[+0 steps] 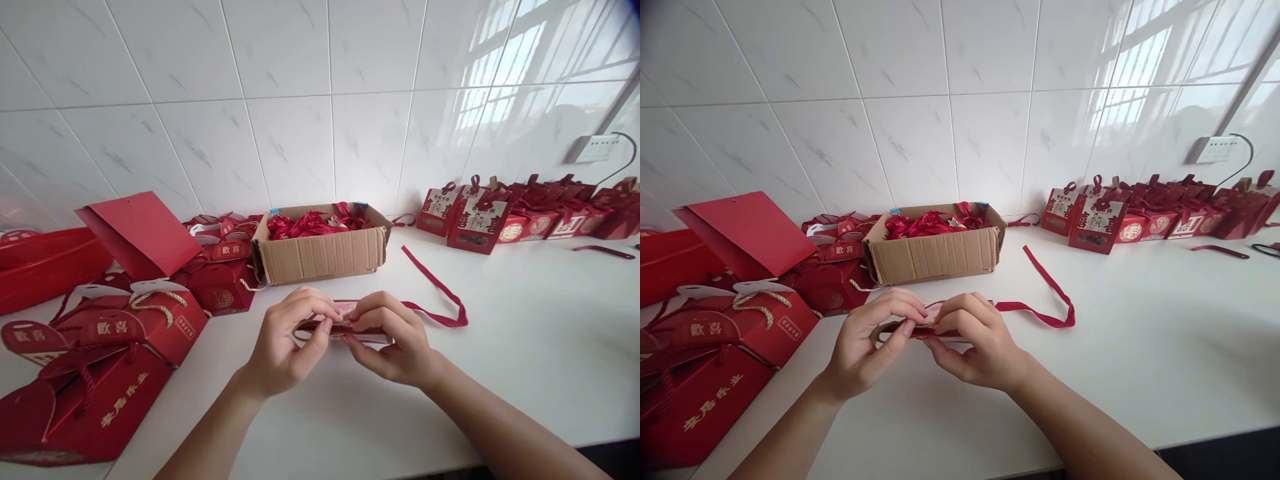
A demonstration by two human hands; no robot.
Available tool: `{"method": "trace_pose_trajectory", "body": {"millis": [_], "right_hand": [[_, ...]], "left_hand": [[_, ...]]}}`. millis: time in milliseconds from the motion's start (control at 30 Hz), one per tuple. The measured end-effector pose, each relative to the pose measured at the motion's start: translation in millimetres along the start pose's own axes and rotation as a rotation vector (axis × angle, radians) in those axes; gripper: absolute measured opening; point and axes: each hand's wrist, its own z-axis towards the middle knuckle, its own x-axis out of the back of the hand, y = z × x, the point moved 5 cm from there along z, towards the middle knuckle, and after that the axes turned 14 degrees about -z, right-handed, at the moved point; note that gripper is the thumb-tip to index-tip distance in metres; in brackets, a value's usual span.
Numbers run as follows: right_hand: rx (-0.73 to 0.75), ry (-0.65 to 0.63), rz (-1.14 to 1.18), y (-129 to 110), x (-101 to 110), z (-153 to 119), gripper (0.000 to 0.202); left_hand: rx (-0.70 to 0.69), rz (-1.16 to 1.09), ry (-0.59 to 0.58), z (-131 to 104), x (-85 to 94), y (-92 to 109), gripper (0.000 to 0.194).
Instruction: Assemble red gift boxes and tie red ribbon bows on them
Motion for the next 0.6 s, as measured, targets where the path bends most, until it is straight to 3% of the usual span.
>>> {"method": "trace_pose_trajectory", "body": {"millis": [167,267,600], "right_hand": [[-0.011,0.001,0.013,0.9,0.6,0.5,0.017],[-0.013,-0.003,0.025,1.2,0.3,0.2,0.017],[0.003,0.0,0.042,0.5,-0.9,-1.9,0.019]], "left_hand": [[0.145,-0.051,-0.007,-2.3,-2.2,-5.3,0.014],[0.159,-0.069,-0.013,-2.9,-3.6,-5.7,0.014],[-0.082,-0.05,-0.102,2.4,-3.6,10.3,0.018]]}}
